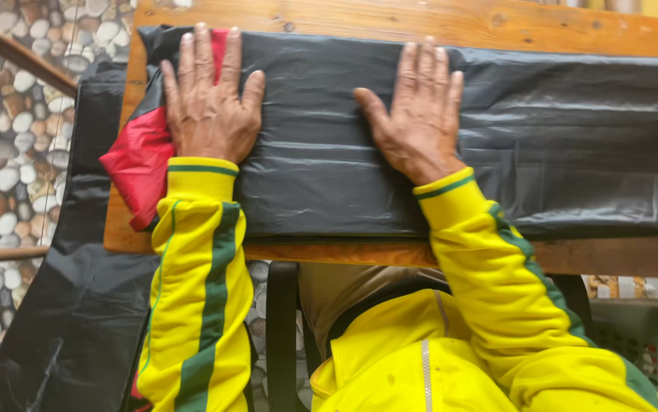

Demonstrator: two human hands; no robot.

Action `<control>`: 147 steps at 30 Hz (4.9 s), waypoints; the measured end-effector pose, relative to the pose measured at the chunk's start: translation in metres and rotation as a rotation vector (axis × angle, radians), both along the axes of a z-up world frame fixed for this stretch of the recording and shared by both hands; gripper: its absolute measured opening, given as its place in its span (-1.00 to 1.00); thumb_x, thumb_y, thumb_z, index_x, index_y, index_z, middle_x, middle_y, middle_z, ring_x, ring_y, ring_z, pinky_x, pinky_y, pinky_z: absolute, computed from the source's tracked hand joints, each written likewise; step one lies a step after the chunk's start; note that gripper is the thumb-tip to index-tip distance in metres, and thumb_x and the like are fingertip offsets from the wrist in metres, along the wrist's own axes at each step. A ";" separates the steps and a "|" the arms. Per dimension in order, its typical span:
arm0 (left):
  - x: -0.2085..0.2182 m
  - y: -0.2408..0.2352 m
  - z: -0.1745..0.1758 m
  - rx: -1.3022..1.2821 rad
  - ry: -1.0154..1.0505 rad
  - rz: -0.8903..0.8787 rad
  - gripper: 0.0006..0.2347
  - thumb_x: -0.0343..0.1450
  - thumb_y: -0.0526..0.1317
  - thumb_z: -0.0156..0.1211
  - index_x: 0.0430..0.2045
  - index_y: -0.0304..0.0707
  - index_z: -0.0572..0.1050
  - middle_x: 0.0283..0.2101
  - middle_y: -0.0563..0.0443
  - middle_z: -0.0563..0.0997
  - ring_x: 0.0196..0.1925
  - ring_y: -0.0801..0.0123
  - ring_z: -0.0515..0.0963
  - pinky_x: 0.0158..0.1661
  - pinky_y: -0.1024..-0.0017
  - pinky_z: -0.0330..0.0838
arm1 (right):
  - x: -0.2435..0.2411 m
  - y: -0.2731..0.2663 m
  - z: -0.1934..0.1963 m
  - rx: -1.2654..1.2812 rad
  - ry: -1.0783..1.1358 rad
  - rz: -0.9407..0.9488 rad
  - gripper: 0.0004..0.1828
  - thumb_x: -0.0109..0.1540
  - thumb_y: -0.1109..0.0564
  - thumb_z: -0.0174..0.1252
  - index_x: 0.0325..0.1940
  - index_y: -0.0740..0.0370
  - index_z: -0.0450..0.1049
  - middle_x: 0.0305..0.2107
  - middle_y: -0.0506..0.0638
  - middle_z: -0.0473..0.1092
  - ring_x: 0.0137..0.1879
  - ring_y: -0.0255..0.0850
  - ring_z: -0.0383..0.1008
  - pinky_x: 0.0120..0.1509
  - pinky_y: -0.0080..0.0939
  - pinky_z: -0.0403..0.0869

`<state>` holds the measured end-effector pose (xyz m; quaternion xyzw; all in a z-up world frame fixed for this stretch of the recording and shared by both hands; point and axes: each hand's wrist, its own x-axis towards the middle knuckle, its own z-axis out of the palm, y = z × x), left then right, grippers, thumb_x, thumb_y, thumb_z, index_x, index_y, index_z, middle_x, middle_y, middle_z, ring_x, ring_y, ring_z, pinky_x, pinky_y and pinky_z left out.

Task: The person cleans a small black bag with a feather duster, then places it in a basket. They then unfold a large black bag on the table, smooth it out, and clean it with the feather duster before folding it back up.

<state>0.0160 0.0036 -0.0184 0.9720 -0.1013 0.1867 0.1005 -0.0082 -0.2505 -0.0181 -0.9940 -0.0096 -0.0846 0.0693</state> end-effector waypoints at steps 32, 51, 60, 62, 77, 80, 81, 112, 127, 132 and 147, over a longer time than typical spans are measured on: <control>0.025 -0.188 -0.007 0.120 0.148 -0.213 -0.50 0.50 0.14 -0.40 0.34 0.06 0.04 0.41 0.02 0.02 0.44 0.03 -0.11 0.25 -0.21 -0.45 | 0.016 -0.071 -0.028 0.104 -0.032 -0.155 -0.21 0.29 -0.29 -0.14 0.48 0.16 -0.08 0.37 0.31 -0.31 0.47 0.27 -0.33 0.42 0.42 -0.19; 0.013 -0.199 0.001 0.034 0.244 -0.082 -0.50 0.49 0.12 -0.49 0.34 0.06 0.05 0.42 -0.06 -0.08 0.43 -0.10 -0.21 0.21 -0.33 -0.44 | 0.017 -0.065 -0.012 0.036 -0.066 -0.078 -0.42 0.29 -0.15 -0.29 0.41 -0.08 0.08 0.37 0.14 -0.12 0.45 0.08 -0.10 0.27 0.27 0.08; 0.008 -0.202 0.005 0.082 0.212 -0.092 -0.49 0.50 0.11 -0.37 0.35 -0.01 0.03 0.42 -0.09 -0.10 0.43 -0.10 -0.22 0.21 -0.34 -0.41 | 0.025 -0.141 0.002 0.080 0.198 0.017 -0.28 0.29 -0.34 -0.53 0.48 -0.05 -0.22 0.42 -0.04 -0.31 0.52 -0.10 -0.37 0.46 0.18 -0.40; 0.008 -0.201 0.006 0.082 0.230 -0.086 -0.49 0.50 0.13 -0.38 0.35 0.01 0.02 0.42 -0.09 -0.09 0.42 -0.12 -0.21 0.21 -0.35 -0.40 | 0.029 -0.180 -0.011 -0.011 0.078 -0.051 -0.26 0.32 -0.37 -0.51 0.47 0.03 -0.14 0.40 0.09 -0.16 0.50 0.00 -0.26 0.45 0.22 -0.29; 0.014 -0.203 -0.009 0.080 0.154 -0.048 -0.49 0.47 0.13 -0.33 0.32 0.03 0.08 0.39 -0.11 0.04 0.41 -0.11 -0.12 0.20 -0.35 -0.41 | 0.008 -0.242 0.051 0.311 0.272 -0.237 -0.17 0.22 -0.44 -0.57 0.47 0.01 -0.17 0.40 0.12 -0.22 0.49 0.10 -0.31 0.43 0.26 -0.23; 0.016 -0.203 -0.008 0.067 0.149 -0.045 -0.50 0.47 0.12 -0.32 0.31 0.01 0.10 0.39 -0.13 0.06 0.41 -0.12 -0.10 0.19 -0.37 -0.41 | 0.002 -0.277 0.029 0.234 -0.104 -0.276 -0.40 0.41 -0.19 -0.19 0.43 0.17 0.01 0.02 0.36 0.27 0.06 0.34 0.25 -0.01 0.35 0.24; 0.016 -0.204 -0.005 0.066 0.155 -0.051 -0.50 0.47 0.12 -0.32 0.31 0.01 0.10 0.39 -0.13 0.06 0.41 -0.12 -0.10 0.19 -0.37 -0.41 | -0.008 -0.279 0.043 0.231 -0.100 -0.282 -0.40 0.41 -0.19 -0.19 0.43 0.17 0.01 0.02 0.36 0.27 0.06 0.34 0.25 -0.01 0.35 0.24; 0.021 -0.188 -0.023 0.114 0.086 -0.081 -0.52 0.54 0.03 -0.24 0.38 0.02 -0.03 0.44 -0.06 -0.16 0.46 -0.14 -0.22 0.25 -0.35 -0.49 | 0.020 -0.017 0.034 0.312 -0.177 0.185 -0.09 0.28 -0.45 -0.34 0.43 0.31 -0.10 0.39 0.16 -0.10 0.52 0.00 -0.22 0.53 0.11 -0.17; 0.011 -0.201 -0.005 0.095 0.144 -0.030 -0.53 0.50 0.13 -0.31 0.33 0.13 0.05 0.40 -0.03 0.01 0.42 -0.06 -0.10 0.23 -0.30 -0.32 | 0.028 -0.188 -0.013 0.067 -0.010 -0.085 -0.05 0.33 -0.45 -0.48 0.42 0.44 -0.05 0.36 0.30 -0.09 0.46 0.13 -0.23 0.42 0.21 -0.31; 0.010 -0.201 0.000 0.073 0.154 -0.035 -0.52 0.49 0.15 -0.33 0.33 0.15 0.04 0.41 0.01 -0.01 0.42 -0.02 -0.12 0.24 -0.28 -0.35 | 0.016 -0.211 -0.007 0.003 -0.091 -0.097 -0.09 0.37 -0.41 -0.39 0.43 0.48 -0.03 0.35 0.34 -0.09 0.45 0.17 -0.14 0.39 0.28 -0.19; 0.018 -0.191 -0.024 0.174 0.120 -0.127 -0.49 0.55 0.15 -0.34 0.40 0.09 -0.12 0.45 -0.01 -0.23 0.48 -0.07 -0.25 0.29 -0.30 -0.46 | 0.025 -0.036 0.021 0.077 -0.088 0.154 -0.06 0.27 -0.52 -0.47 0.47 0.22 -0.14 0.40 0.14 -0.21 0.51 0.00 -0.34 0.49 0.18 -0.34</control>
